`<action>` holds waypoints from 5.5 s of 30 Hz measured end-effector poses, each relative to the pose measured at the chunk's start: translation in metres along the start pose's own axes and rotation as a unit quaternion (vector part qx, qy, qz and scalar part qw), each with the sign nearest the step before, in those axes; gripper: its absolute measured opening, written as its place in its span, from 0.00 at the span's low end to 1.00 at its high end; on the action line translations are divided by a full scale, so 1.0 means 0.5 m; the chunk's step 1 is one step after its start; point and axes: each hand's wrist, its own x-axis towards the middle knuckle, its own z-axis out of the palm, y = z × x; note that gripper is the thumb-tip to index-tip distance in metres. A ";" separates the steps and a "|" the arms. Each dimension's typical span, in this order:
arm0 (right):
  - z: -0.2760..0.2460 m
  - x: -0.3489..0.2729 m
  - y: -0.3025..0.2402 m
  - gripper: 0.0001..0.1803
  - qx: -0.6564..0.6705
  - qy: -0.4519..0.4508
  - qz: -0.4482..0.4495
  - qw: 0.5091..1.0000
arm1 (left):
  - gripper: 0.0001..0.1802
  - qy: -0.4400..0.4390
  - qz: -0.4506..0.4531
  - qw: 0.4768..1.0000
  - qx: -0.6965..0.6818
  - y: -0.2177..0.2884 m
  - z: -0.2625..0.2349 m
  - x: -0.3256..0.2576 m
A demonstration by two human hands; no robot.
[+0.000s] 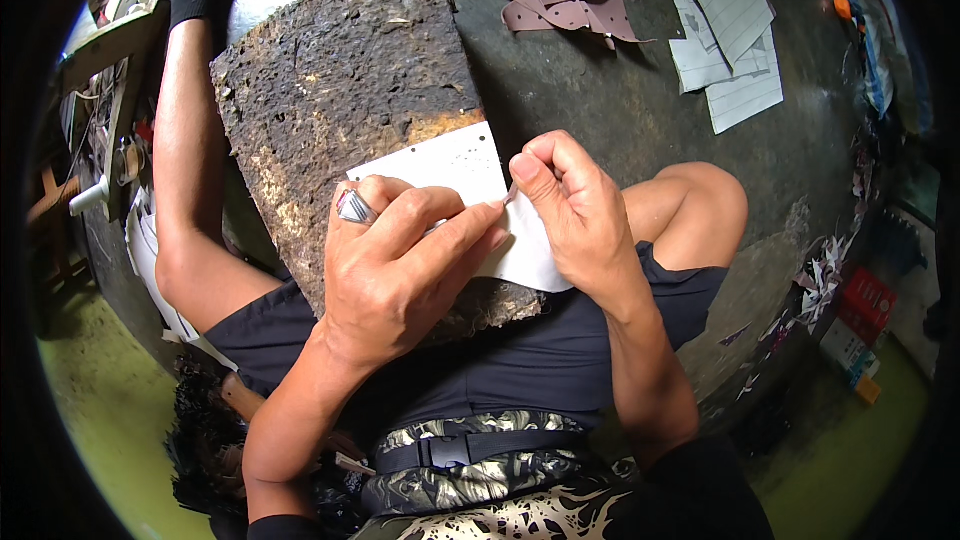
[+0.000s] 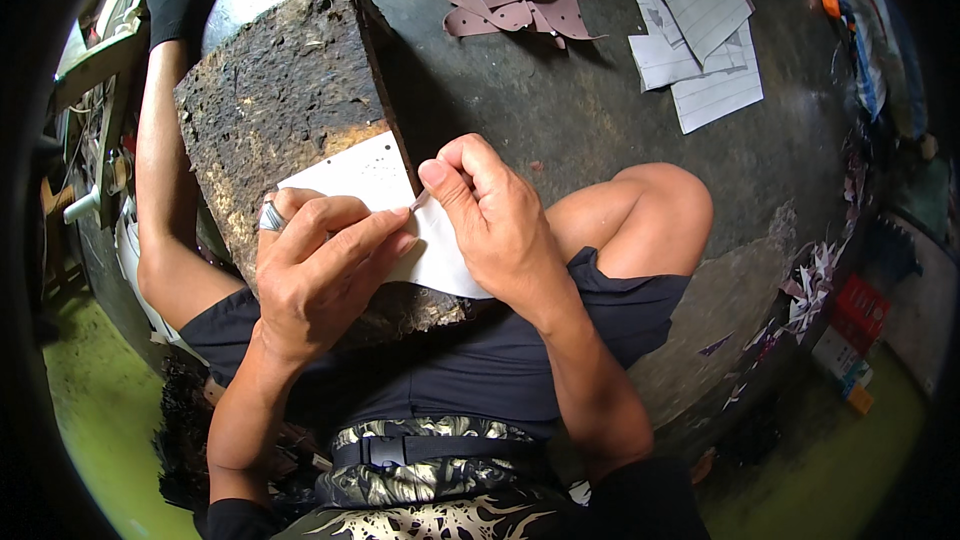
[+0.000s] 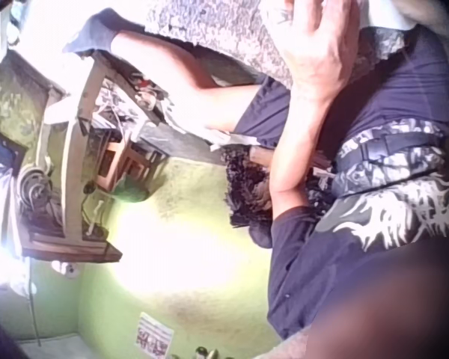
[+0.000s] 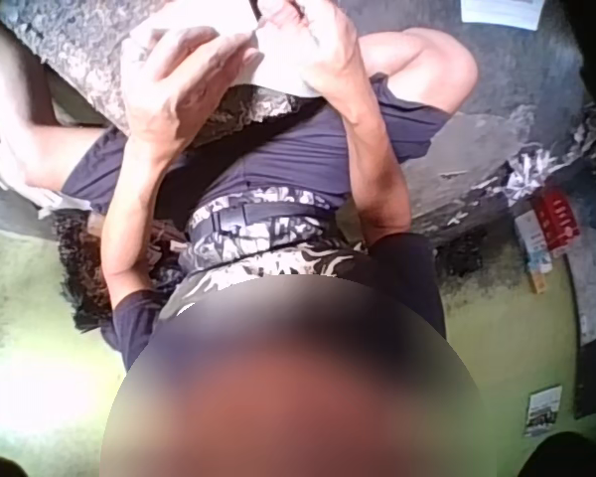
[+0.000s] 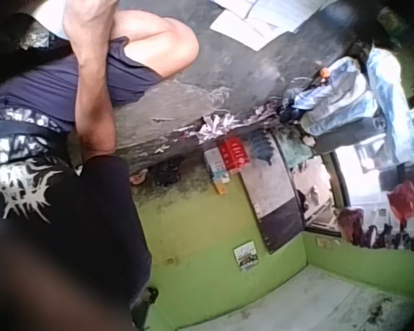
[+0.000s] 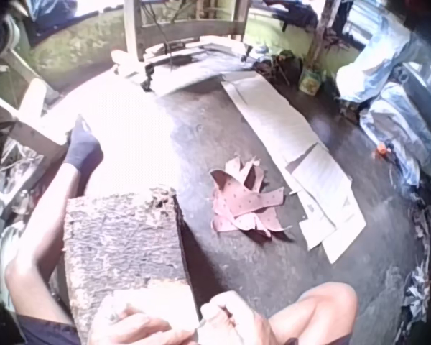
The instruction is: The person sits on the floor and repeatedly peels the white adhesive backing off small pinkish paper pieces. They hold each piece with one hand and pull the backing away with the other, then place the peeled piece aside.
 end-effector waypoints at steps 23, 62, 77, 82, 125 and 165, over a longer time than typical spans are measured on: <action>-0.019 0.036 0.058 0.17 -0.042 0.040 -0.016 0.998 | 0.20 -0.008 0.011 1.000 -0.012 -0.007 -0.002 -0.001; -0.077 0.098 0.087 0.18 -0.240 0.019 -0.002 0.971 | 0.20 -0.010 0.044 0.999 0.000 -0.019 -0.011 0.004; -0.091 0.100 0.091 0.16 -0.282 0.078 -0.019 0.956 | 0.16 -0.013 0.108 0.990 0.085 -0.020 -0.004 0.012; -0.107 0.098 0.035 0.15 -0.353 0.164 -0.067 0.919 | 0.16 -0.029 0.088 0.993 0.072 -0.010 -0.001 0.007; -0.020 0.007 -0.049 0.08 0.219 -0.031 0.118 0.968 | 0.18 0.014 -0.104 0.992 -0.068 0.038 0.001 0.004; 0.045 0.012 -0.007 0.17 0.206 0.032 0.039 0.977 | 0.20 0.018 -0.012 0.999 0.033 0.005 0.001 -0.001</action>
